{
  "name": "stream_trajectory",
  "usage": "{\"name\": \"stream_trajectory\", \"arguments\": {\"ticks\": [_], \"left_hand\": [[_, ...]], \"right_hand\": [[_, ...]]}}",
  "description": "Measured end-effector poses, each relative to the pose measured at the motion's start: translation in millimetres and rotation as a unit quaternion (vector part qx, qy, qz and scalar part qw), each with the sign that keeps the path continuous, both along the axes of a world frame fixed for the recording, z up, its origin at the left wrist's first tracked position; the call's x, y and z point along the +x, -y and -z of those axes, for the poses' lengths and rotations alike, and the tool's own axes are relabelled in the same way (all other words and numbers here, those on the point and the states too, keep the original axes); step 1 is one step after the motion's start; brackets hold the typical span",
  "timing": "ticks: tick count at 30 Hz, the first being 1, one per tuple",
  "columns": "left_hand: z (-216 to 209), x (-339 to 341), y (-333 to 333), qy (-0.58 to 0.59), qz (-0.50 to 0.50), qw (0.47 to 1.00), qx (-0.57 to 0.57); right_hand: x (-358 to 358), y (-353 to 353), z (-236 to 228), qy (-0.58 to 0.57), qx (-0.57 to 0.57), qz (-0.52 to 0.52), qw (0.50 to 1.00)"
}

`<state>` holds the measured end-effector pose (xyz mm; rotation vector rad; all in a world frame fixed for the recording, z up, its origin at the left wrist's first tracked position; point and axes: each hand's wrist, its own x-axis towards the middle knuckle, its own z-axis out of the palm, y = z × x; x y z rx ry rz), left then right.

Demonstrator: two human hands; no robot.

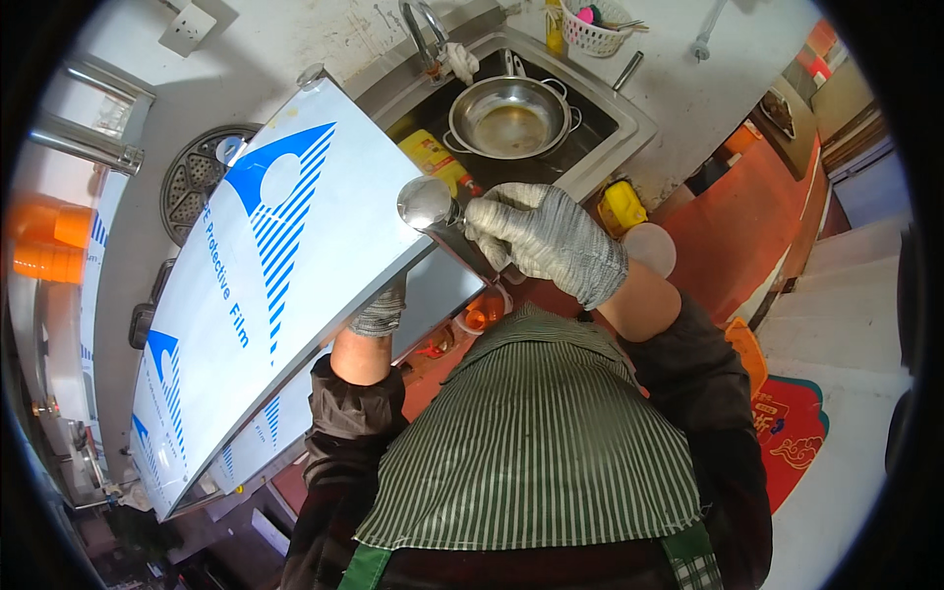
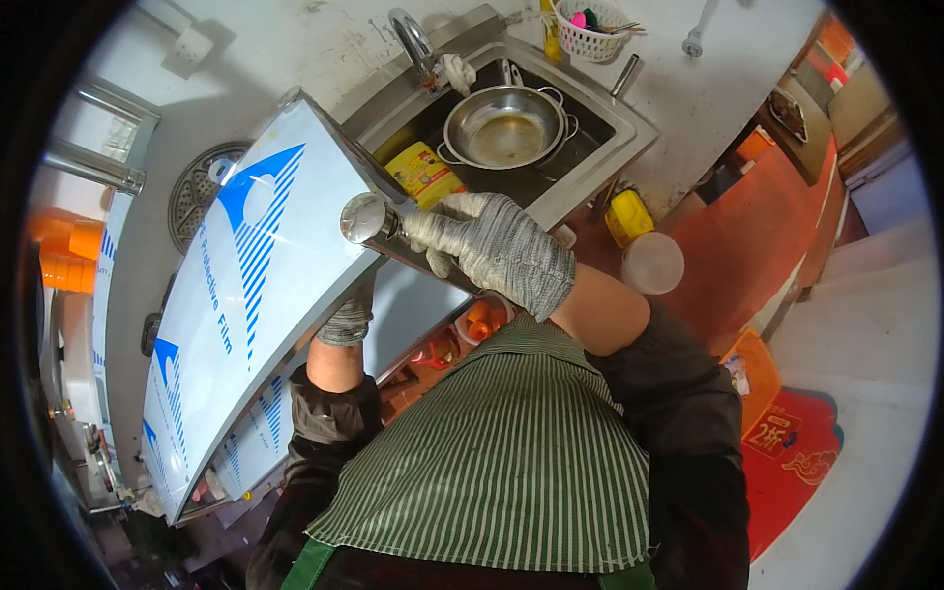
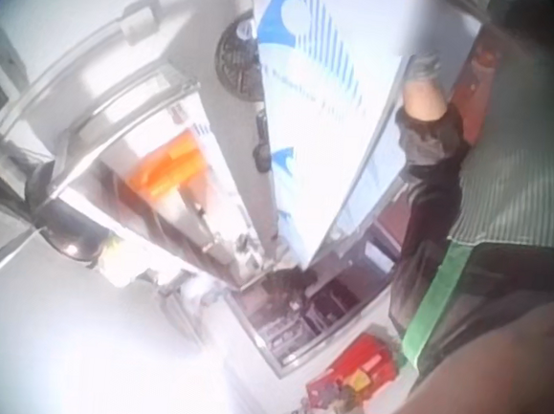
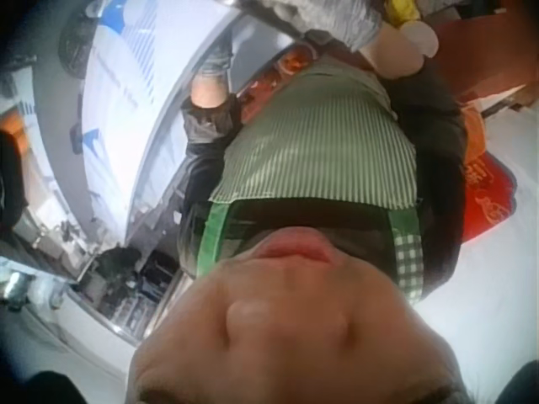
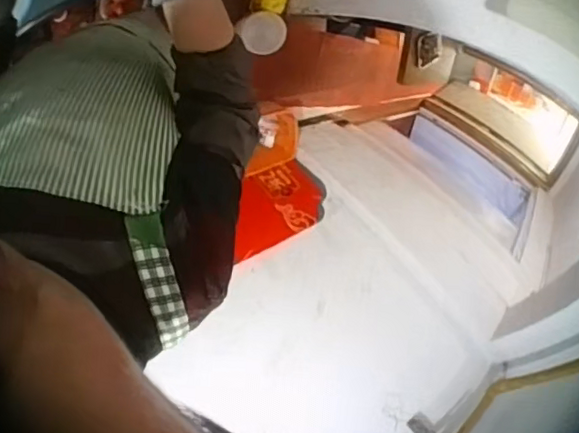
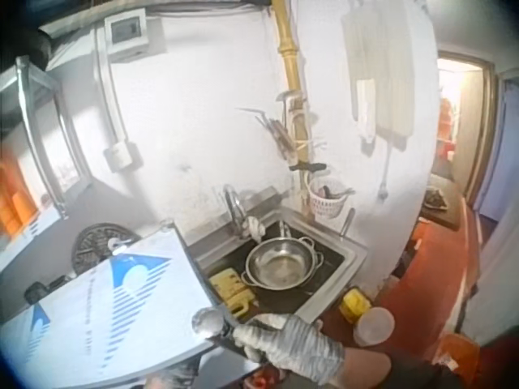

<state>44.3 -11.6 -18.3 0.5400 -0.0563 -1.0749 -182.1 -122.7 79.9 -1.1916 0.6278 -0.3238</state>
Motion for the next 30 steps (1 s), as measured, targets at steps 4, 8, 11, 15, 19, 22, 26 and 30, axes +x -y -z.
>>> {"name": "stream_trajectory", "arguments": {"ticks": [4,8,11,15,19,22,26,30], "left_hand": [[10,-8,6,0.252,0.031,0.967,-0.025],[6,-7,5,0.371,-0.056,0.926,0.03],[2,-7,-1,0.427,-0.033,0.902,0.063],[5,-7,-1,0.591,-0.042,0.8,0.09],[7,-4,1,0.349,0.014,0.937,-0.026],[4,-3,-3,0.305,0.039,0.951,0.02],[5,-5,-3,0.381,-0.004,0.92,0.088],[6,-3,1,0.408,0.019,0.911,0.055]], "right_hand": [[-11,4,6,0.087,0.117,-0.025,0.989],[-31,3,43,0.142,0.216,-0.004,0.966],[-43,-14,81,0.034,0.319,0.034,0.946],[-66,-28,116,0.019,0.38,0.039,0.924],[-85,-22,127,0.077,0.361,0.046,0.928],[-90,-18,128,0.187,0.372,0.053,0.908],[-90,-17,126,0.239,0.354,0.086,0.9],[-95,-17,122,0.22,0.325,0.095,0.915]]}}
